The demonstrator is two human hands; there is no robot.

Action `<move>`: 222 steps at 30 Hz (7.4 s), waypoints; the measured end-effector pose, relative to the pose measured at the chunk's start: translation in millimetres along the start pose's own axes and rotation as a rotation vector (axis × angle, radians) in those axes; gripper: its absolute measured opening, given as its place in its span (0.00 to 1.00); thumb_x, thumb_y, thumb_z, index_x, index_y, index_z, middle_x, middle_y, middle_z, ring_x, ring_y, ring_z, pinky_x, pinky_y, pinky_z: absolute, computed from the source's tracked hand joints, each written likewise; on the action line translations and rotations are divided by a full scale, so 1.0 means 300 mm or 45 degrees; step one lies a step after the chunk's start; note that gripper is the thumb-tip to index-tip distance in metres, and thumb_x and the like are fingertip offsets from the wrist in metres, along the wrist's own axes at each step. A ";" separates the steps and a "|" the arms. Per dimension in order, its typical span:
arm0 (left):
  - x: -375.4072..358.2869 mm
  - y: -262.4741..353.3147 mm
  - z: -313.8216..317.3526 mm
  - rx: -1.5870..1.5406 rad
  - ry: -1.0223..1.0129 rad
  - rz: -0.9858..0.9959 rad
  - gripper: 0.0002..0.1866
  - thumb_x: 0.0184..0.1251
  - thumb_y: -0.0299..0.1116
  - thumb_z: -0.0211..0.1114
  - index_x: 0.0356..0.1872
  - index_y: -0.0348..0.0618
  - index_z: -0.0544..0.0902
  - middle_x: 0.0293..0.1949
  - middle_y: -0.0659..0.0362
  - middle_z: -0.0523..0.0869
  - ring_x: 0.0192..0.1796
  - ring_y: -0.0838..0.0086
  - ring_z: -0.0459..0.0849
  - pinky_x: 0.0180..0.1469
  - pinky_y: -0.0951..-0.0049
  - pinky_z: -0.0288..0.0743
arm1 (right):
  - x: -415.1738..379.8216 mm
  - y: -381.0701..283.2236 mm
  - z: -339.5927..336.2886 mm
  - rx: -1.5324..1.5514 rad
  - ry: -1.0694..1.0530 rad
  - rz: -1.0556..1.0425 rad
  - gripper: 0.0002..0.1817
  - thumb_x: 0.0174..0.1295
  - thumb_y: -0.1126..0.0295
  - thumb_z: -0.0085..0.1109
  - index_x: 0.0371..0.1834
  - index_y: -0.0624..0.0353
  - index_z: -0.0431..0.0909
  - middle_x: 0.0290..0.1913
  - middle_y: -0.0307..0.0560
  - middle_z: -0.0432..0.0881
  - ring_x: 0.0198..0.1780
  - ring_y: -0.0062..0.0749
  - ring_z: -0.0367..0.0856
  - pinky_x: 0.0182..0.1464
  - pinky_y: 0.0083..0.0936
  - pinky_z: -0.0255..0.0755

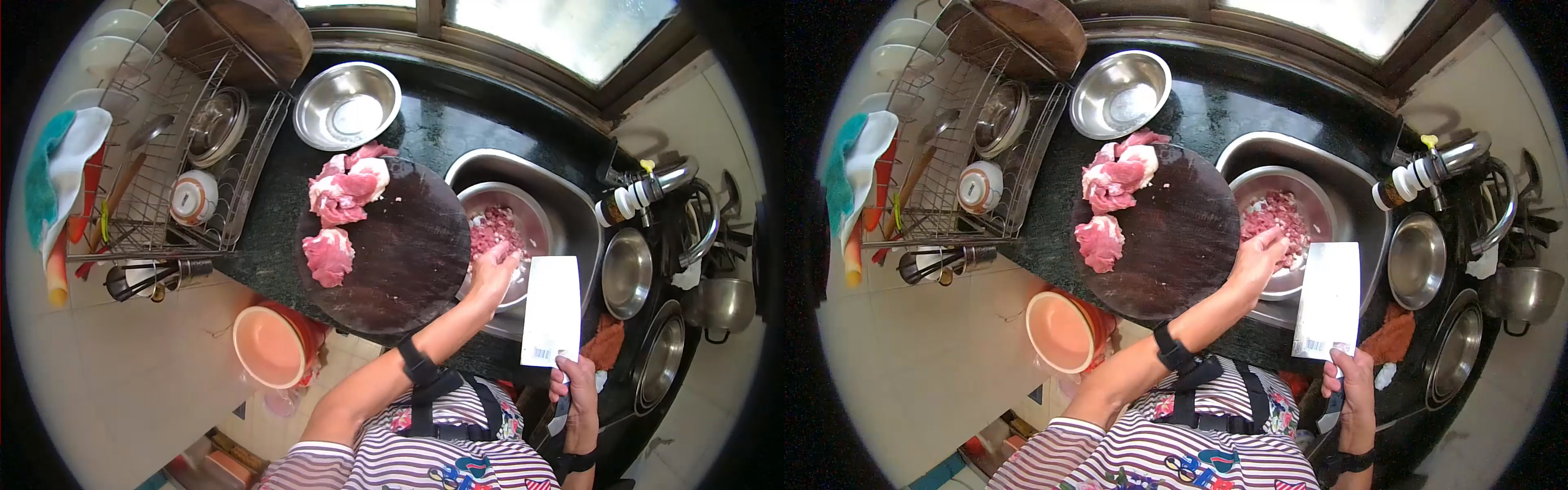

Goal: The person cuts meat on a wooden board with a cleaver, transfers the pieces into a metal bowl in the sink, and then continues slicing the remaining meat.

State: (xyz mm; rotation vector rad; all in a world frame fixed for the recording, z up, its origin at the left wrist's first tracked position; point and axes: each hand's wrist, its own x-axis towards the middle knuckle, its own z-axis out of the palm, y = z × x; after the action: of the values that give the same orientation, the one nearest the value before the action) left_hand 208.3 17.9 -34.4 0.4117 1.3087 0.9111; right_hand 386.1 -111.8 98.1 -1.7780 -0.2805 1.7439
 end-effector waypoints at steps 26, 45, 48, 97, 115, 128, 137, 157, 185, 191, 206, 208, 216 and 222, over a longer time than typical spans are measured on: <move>-0.243 0.382 -0.751 -0.104 -0.049 0.265 0.23 0.59 0.16 0.66 0.56 0.38 0.73 0.51 0.56 0.82 0.50 0.72 0.84 0.52 0.69 0.83 | -0.068 0.010 0.327 -0.334 -0.061 -0.253 0.07 0.69 0.71 0.54 0.35 0.63 0.74 0.20 0.37 0.72 0.15 0.16 0.67 0.17 0.18 0.64; -0.221 0.321 -0.817 1.029 0.060 0.495 0.21 0.59 0.31 0.69 0.53 0.32 0.81 0.36 0.51 0.84 0.36 0.68 0.86 0.40 0.67 0.80 | -0.130 0.129 0.523 -0.742 -0.096 -0.574 0.09 0.70 0.74 0.53 0.44 0.67 0.80 0.27 0.29 0.73 0.28 0.11 0.65 0.29 0.18 0.63; -0.182 0.346 -0.781 1.500 -0.054 0.739 0.12 0.52 0.31 0.69 0.36 0.36 0.81 0.33 0.49 0.82 0.39 0.52 0.83 0.47 0.55 0.77 | -0.150 0.128 0.538 -0.708 -0.079 -0.451 0.09 0.70 0.74 0.53 0.45 0.67 0.80 0.27 0.30 0.75 0.28 0.12 0.65 0.29 0.18 0.63; -0.250 0.346 -0.777 0.433 -0.312 0.371 0.12 0.79 0.32 0.54 0.41 0.36 0.83 0.32 0.67 0.83 0.35 0.87 0.76 0.41 0.82 0.72 | -0.092 0.200 0.487 -0.450 -0.177 -0.482 0.07 0.72 0.72 0.52 0.42 0.63 0.78 0.19 0.27 0.70 0.17 0.09 0.64 0.18 0.15 0.57; -0.264 0.249 -0.882 0.989 0.126 0.470 0.10 0.71 0.32 0.64 0.41 0.34 0.86 0.28 0.62 0.86 0.29 0.82 0.82 0.32 0.80 0.78 | -0.065 0.180 0.530 -0.593 -0.163 -0.532 0.08 0.71 0.72 0.53 0.44 0.64 0.79 0.19 0.28 0.72 0.17 0.09 0.66 0.18 0.15 0.59; -0.229 0.225 -0.773 0.512 0.142 0.223 0.09 0.66 0.30 0.67 0.33 0.31 0.85 0.26 0.58 0.87 0.23 0.81 0.83 0.24 0.80 0.79 | -0.074 0.166 0.575 -0.662 -0.282 -0.649 0.08 0.68 0.76 0.55 0.45 0.68 0.80 0.22 0.35 0.76 0.23 0.18 0.69 0.26 0.24 0.66; -0.273 0.215 -0.791 0.428 0.233 0.166 0.09 0.68 0.30 0.66 0.35 0.32 0.83 0.26 0.60 0.86 0.24 0.81 0.83 0.26 0.79 0.80 | -0.030 0.175 0.602 -1.081 -0.430 -1.008 0.03 0.61 0.79 0.57 0.37 0.64 0.75 0.24 0.57 0.78 0.24 0.54 0.79 0.27 0.38 0.70; -0.274 0.206 -0.783 0.819 0.312 0.354 0.05 0.63 0.22 0.62 0.33 0.29 0.82 0.22 0.57 0.84 0.22 0.78 0.81 0.25 0.77 0.75 | 0.070 0.192 0.631 -1.521 -0.493 -1.224 0.08 0.57 0.80 0.59 0.38 0.62 0.72 0.27 0.56 0.78 0.28 0.56 0.81 0.28 0.43 0.74; -0.356 0.250 -0.929 0.716 0.350 0.209 0.05 0.67 0.25 0.64 0.35 0.31 0.83 0.25 0.61 0.85 0.26 0.81 0.82 0.29 0.79 0.77 | 0.196 0.091 0.810 -1.195 -0.524 -1.305 0.02 0.61 0.77 0.55 0.32 0.65 0.73 0.21 0.62 0.77 0.25 0.61 0.79 0.28 0.49 0.71; -0.344 0.242 -0.984 0.689 0.279 0.281 0.13 0.72 0.22 0.56 0.52 0.32 0.84 0.35 0.60 0.85 0.32 0.81 0.82 0.37 0.79 0.81 | 0.090 0.093 0.657 -1.060 -0.459 -1.124 0.07 0.64 0.80 0.55 0.44 0.67 0.78 0.23 0.53 0.76 0.22 0.35 0.77 0.26 0.31 0.67; -0.272 0.293 -0.961 1.371 0.396 1.028 0.06 0.55 0.20 0.65 0.35 0.36 0.83 0.32 0.52 0.83 0.30 0.62 0.85 0.35 0.66 0.80 | 0.042 0.163 0.536 -0.711 -0.208 -0.706 0.08 0.71 0.73 0.53 0.45 0.67 0.78 0.19 0.29 0.68 0.20 0.10 0.63 0.22 0.17 0.58; -0.278 0.328 -0.990 1.216 0.441 0.929 0.05 0.56 0.19 0.65 0.35 0.34 0.85 0.32 0.54 0.84 0.25 0.74 0.84 0.32 0.74 0.79 | 0.040 0.176 0.519 -0.720 -0.206 -0.722 0.08 0.71 0.73 0.53 0.45 0.67 0.78 0.19 0.29 0.69 0.20 0.11 0.63 0.22 0.17 0.58; -0.383 0.315 -0.994 0.992 0.263 0.716 0.03 0.59 0.19 0.67 0.33 0.34 0.87 0.35 0.57 0.87 0.31 0.82 0.83 0.34 0.82 0.76 | -0.009 0.151 0.565 -0.959 -0.344 -0.952 0.05 0.67 0.77 0.56 0.41 0.67 0.78 0.19 0.45 0.72 0.19 0.24 0.68 0.24 0.26 0.63; -0.376 0.304 -1.098 0.623 0.424 0.505 0.09 0.70 0.25 0.65 0.47 0.32 0.84 0.37 0.57 0.89 0.37 0.81 0.86 0.41 0.81 0.80 | -0.008 0.170 0.595 -1.013 -0.333 -0.993 0.04 0.65 0.78 0.56 0.39 0.67 0.77 0.21 0.50 0.73 0.20 0.28 0.69 0.25 0.29 0.64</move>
State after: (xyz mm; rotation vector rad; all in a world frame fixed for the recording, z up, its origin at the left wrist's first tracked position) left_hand -131.5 -87.1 20.7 0.9569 1.8020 1.0087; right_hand 201.3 -102.9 83.8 -1.5418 -1.7121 1.3244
